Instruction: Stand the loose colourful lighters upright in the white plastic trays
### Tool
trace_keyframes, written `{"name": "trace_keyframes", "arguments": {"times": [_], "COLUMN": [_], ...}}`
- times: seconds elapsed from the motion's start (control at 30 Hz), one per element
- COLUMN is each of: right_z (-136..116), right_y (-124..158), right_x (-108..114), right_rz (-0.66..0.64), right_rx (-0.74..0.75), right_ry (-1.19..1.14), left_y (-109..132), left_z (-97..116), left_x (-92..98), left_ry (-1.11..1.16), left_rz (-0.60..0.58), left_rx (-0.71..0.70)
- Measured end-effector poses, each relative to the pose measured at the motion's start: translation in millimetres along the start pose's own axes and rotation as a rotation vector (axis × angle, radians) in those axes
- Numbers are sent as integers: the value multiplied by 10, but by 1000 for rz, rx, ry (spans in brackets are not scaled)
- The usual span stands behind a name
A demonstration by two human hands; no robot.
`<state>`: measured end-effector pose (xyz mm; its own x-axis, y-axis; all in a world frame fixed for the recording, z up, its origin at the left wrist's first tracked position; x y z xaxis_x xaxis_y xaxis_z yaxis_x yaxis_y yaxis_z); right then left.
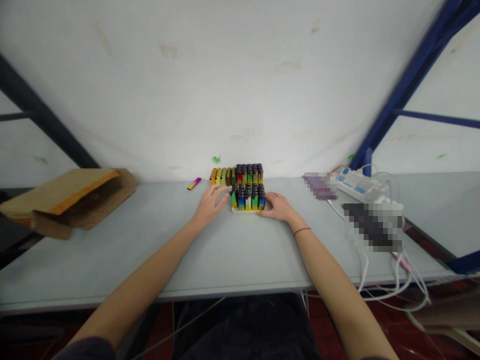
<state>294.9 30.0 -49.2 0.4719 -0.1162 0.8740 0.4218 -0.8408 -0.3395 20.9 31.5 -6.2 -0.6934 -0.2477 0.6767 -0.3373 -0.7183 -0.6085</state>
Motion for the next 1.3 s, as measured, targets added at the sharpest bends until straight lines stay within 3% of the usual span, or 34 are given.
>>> {"name": "trace_keyframes", "arguments": {"times": [0.13, 0.23, 0.3, 0.43, 0.6, 0.7, 0.8, 1.07, 1.3], "right_z": [-27, -29, -28, -35, -35, -23, -12, -12, -23], "right_y": [5, 9, 10, 12, 15, 14, 12, 3, -18], "right_x": [8, 9, 10, 18, 22, 20, 20, 31, 25], "right_rz": [7, 16, 12, -6, -19, -13, -8, 30, 27], "right_rx": [0, -10, -16, -28, -33, -32, -34, -76, -125], "right_ry": [-5, 2, 10, 20, 36, 34, 29, 5, -2], "left_y": [-37, 44, 78, 34, 9, 53, 84, 63, 37], "left_z": [-523, -888, -980, -886, -723, -717, -752, -856, -779], "left_x": [285, 361, 364, 418, 554, 581, 555, 447, 309], "left_ry": [-359, -506, -532, -580, -640, -613, -609, -524, -406], "left_rz": [35, -159, -267, -303, -362, -337, -277, -325, -354], "left_rx": [309, 507, 524, 539, 667, 715, 685, 602, 468]}}
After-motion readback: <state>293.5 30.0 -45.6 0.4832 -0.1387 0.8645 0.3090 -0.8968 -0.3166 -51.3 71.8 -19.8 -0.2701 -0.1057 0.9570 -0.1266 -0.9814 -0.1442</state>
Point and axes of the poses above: each hand's wrist, its own y-axis away from the middle knuckle, its own x-axis out of the back of the hand, z = x × y, the point moved 4 cm from there along -y, towards the middle knuckle
